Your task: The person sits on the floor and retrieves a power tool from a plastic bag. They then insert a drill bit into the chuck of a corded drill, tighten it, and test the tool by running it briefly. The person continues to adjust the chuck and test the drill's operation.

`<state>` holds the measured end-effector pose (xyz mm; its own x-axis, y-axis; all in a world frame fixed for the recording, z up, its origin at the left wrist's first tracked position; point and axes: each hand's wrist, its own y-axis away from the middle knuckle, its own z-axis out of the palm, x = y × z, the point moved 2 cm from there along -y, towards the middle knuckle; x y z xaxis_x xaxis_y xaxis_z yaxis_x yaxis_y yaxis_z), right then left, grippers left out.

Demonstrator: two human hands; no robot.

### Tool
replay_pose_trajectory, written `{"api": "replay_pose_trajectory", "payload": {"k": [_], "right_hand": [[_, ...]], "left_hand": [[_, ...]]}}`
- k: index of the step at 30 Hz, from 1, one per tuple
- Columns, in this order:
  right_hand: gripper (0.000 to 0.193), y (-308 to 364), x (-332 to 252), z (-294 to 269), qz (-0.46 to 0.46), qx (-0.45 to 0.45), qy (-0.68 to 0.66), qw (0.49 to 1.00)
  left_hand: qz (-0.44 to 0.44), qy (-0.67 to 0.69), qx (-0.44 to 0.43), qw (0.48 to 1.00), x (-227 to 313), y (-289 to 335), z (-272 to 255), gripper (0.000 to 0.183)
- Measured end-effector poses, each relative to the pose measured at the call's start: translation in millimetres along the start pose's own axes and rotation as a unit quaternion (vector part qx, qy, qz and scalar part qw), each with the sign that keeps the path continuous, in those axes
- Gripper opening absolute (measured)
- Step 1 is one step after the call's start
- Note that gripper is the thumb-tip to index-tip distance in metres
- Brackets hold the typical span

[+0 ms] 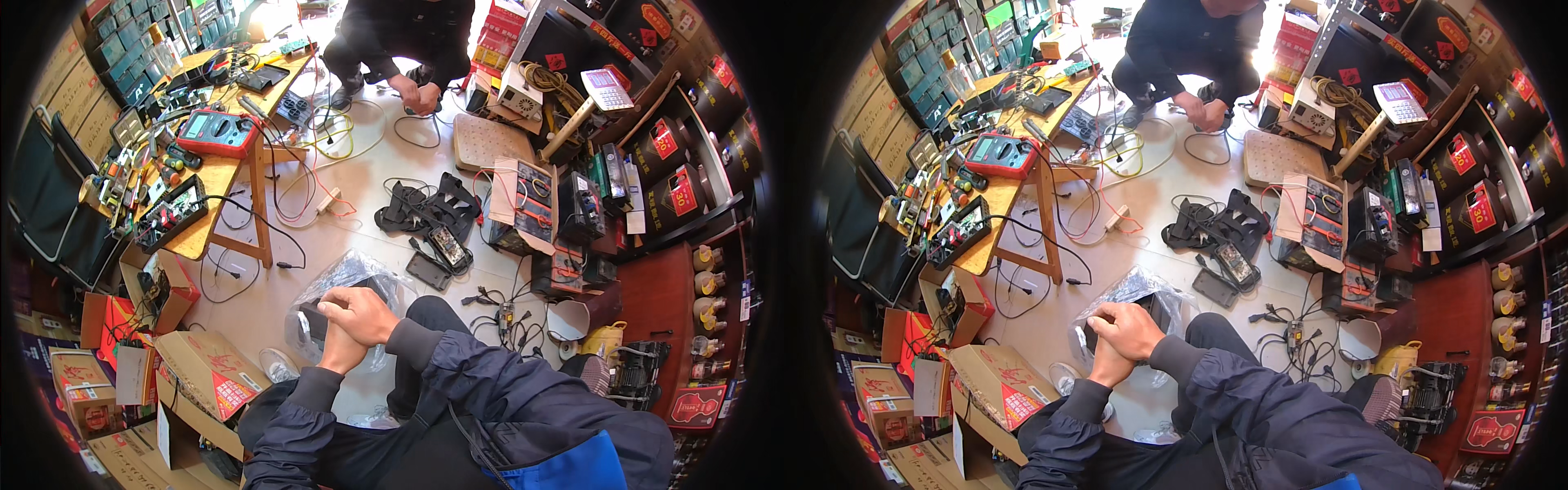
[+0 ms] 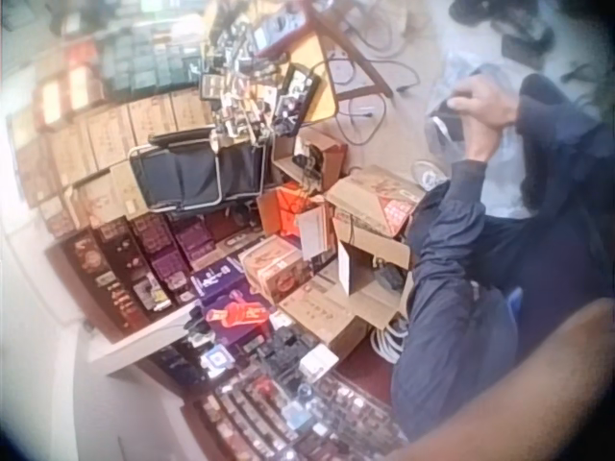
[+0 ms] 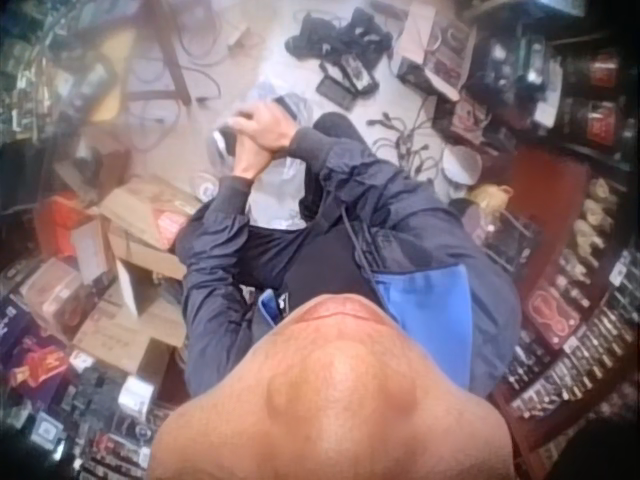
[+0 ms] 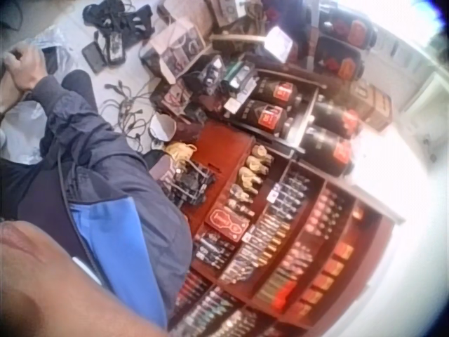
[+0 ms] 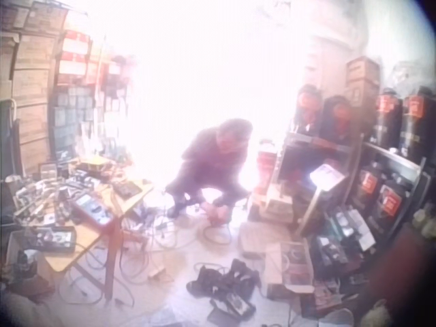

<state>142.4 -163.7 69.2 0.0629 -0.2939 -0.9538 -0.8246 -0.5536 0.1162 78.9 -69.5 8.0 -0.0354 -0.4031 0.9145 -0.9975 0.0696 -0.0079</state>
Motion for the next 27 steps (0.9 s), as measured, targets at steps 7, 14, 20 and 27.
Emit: {"api": "replay_pose_trajectory", "payload": {"k": [7,14,20,27], "right_hand": [[0.041,0.0,5.5,-0.2,0.008,-0.001,-0.009,1.000],[0.041,-0.6,9.2,0.2,0.009,-0.004,-0.003,1.000],[0.041,-0.4,10.3,1.2,0.010,-0.002,-0.010,1.000],[0.042,0.1,9.7,1.4,0.013,0.004,-0.010,1.000]], "left_hand": [[-0.001,0.006,0.002,1.000,-8.8,0.3,4.6,0.035],[-0.003,0.001,0.002,1.000,2.2,-0.8,0.4,0.036],[-0.010,0.005,-0.002,1.000,2.7,-1.7,0.2,0.035],[-0.002,0.001,-0.001,1.000,-4.8,-1.6,3.3,0.033]]}}
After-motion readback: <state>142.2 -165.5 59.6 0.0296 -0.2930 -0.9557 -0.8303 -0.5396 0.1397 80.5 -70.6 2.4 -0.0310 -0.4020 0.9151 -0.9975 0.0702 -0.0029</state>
